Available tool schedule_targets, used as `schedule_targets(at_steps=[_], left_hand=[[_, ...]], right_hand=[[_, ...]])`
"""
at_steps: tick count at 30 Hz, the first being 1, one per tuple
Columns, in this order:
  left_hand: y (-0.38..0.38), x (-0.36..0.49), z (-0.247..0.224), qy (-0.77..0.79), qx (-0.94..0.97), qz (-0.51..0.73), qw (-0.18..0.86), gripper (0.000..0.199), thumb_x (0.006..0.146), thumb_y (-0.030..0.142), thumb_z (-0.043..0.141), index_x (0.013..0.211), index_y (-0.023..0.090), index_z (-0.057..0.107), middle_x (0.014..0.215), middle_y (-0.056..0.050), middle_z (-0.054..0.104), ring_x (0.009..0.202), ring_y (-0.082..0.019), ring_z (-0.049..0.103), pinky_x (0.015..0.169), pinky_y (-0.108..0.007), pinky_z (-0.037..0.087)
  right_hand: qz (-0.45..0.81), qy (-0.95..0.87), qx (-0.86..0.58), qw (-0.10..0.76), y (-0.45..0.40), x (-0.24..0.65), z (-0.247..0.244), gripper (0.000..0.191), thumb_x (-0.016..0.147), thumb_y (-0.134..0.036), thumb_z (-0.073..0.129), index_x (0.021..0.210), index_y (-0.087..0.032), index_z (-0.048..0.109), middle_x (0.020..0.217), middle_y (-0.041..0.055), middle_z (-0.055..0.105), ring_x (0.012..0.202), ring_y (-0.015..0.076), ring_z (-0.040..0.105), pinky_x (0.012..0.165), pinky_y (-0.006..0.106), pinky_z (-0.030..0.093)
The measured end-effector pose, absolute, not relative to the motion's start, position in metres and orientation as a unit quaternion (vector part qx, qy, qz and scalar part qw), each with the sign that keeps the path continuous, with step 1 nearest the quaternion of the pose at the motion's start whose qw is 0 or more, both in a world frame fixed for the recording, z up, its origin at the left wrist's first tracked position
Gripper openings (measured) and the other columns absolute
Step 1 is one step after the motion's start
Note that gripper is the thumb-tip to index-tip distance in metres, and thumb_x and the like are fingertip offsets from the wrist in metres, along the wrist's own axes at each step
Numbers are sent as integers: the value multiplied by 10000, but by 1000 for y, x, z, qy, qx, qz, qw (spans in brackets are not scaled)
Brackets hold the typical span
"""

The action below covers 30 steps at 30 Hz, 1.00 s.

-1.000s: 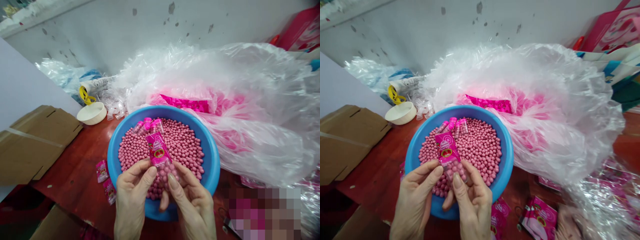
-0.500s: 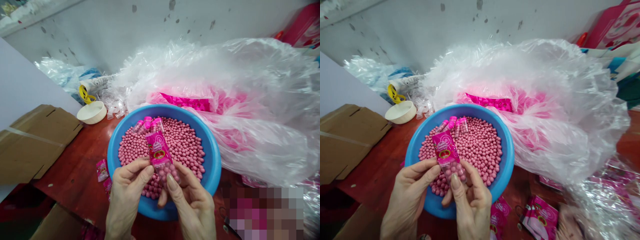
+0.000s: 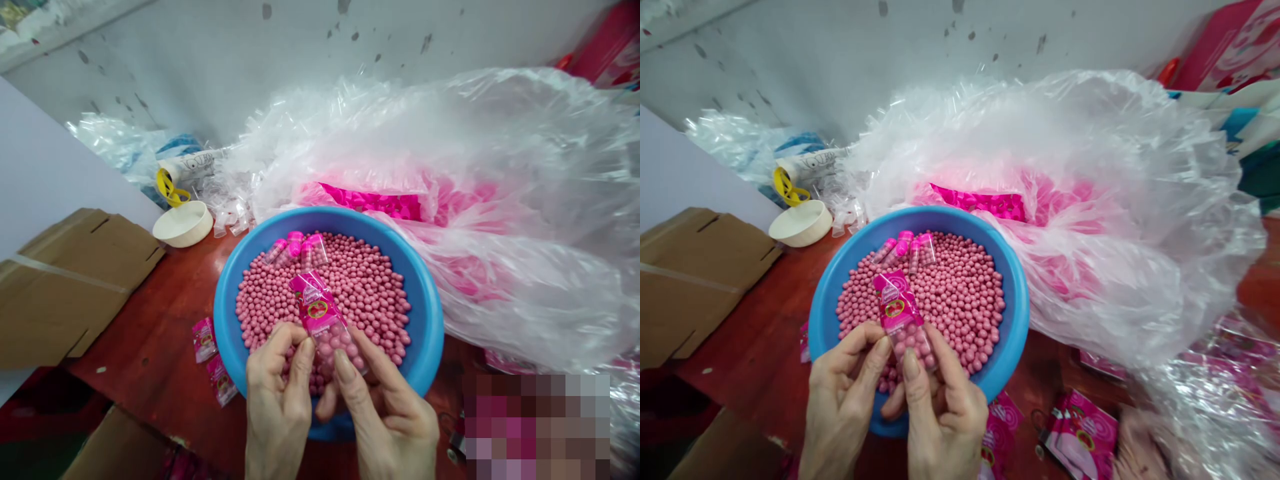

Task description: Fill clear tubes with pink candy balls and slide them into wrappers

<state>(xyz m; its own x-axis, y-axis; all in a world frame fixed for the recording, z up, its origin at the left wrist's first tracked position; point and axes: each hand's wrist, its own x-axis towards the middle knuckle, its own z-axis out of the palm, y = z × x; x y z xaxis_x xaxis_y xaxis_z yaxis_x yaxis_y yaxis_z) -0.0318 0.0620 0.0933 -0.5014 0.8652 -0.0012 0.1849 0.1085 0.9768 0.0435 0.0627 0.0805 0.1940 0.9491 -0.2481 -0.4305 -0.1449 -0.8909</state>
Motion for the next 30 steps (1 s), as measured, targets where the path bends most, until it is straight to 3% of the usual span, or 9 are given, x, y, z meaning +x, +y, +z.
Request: schedule_targets(at_steps=[4,8,10,15,20,22,25,27,30], left_hand=[[60,-32,85,626,301,608,383,147,765,279,660,672,168,635,566,36,569,521,-86,474,490,-169,380],[64,-39,84,567,187,665,450,193,738,360,696,754,168,686,654,3,658,595,-111,563,594,-199,480],[67,-41,87,552,155,671,469,194,708,357,728,728,168,685,623,13,653,549,-97,555,557,-190,482],[74,-37,92,518,104,672,519,205,588,290,819,659,162,675,510,36,603,403,-76,499,339,-152,374],[69,-27,89,499,104,655,558,198,620,322,794,666,174,670,486,51,578,293,-58,434,255,-154,332],[67,-26,88,502,114,647,562,175,641,304,784,678,175,672,494,59,574,290,-38,422,263,-133,328],[67,-27,86,493,137,634,580,161,658,291,777,710,175,678,500,58,574,297,-24,417,274,-113,328],[68,-28,85,474,145,631,597,180,655,306,778,700,167,673,492,54,559,298,-24,410,270,-112,325],[69,-29,84,457,131,640,603,233,649,361,774,687,156,668,501,39,559,305,-26,407,266,-111,311]], right_hand=[[561,-289,-488,603,63,44,79,273,718,-211,716,988,-250,729,856,12,770,562,134,707,366,156,482],[591,-315,-461,582,62,44,77,287,740,-238,712,1027,-228,709,522,-41,692,386,100,605,376,184,483],[612,-321,-455,563,62,44,77,295,743,-259,714,1036,-223,702,461,-58,634,364,97,577,371,187,477],[624,-341,-469,524,65,46,76,390,727,-403,708,1061,-207,666,806,35,722,543,133,658,509,239,571],[552,-444,-496,503,67,49,70,292,853,-383,571,1054,-188,654,591,-5,669,427,110,588,406,194,494],[492,-468,-503,535,66,48,68,326,859,-330,567,1151,-199,627,834,43,738,599,147,677,528,228,556],[437,-482,-497,575,63,46,67,380,850,-251,572,1229,-232,594,1128,50,694,909,215,693,780,326,574],[429,-479,-497,582,63,45,68,359,846,-226,577,1201,-260,620,1137,31,691,941,237,686,818,373,568],[457,-449,-506,578,65,45,71,314,820,-265,623,1130,-285,668,999,19,741,803,228,712,732,371,596]])
